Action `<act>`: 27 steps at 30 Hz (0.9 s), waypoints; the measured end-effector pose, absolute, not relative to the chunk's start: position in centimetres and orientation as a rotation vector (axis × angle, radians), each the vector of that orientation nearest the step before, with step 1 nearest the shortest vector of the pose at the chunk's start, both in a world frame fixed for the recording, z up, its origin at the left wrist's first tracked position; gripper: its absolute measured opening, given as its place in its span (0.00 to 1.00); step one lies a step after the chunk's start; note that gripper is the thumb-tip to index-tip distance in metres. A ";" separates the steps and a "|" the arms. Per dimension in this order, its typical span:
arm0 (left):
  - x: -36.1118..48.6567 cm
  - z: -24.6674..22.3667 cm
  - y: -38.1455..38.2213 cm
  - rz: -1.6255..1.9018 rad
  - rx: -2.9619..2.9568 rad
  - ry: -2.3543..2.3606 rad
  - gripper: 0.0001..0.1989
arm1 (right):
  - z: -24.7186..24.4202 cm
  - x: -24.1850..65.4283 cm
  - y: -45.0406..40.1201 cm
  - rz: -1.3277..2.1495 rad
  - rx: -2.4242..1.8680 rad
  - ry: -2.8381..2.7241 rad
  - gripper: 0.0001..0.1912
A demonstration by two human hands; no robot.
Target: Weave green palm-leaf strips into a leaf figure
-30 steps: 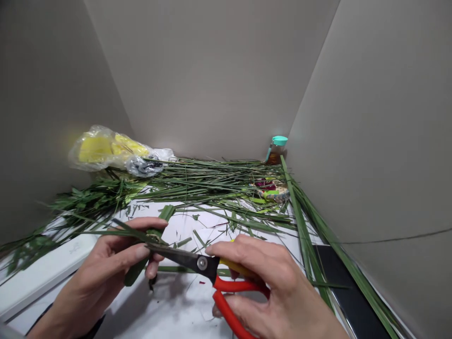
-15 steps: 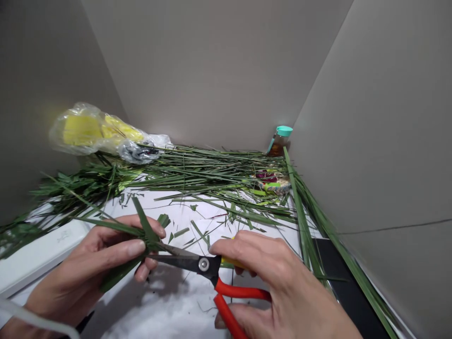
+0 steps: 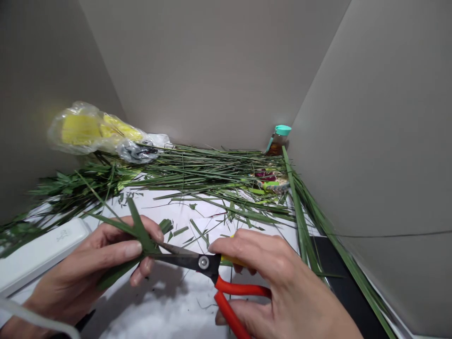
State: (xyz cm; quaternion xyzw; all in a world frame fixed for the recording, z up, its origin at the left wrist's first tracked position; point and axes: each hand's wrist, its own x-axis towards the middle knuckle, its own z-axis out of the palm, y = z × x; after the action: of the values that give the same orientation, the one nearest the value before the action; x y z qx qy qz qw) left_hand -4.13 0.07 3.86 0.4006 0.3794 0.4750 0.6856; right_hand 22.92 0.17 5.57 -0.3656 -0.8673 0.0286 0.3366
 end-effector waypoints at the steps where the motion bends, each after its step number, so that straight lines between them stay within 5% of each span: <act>1: -4.1 3.9 0.1 1.055 0.900 0.845 0.10 | 5.6 22.9 0.2 0.094 -0.948 -2.264 0.17; 12: -4.2 3.8 0.1 0.993 0.881 0.838 0.09 | 5.8 23.1 0.0 0.347 -0.986 -2.327 0.19; 27: -4.5 3.8 0.1 0.905 0.908 0.830 0.08 | 6.4 23.3 -0.1 0.274 -1.015 -2.300 0.17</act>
State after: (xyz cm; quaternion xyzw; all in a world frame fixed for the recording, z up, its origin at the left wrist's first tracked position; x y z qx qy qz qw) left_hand -4.51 0.08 3.83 0.4110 0.3758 0.4096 0.7225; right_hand 23.31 -0.09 6.37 -0.3828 -0.8670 0.1034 0.3017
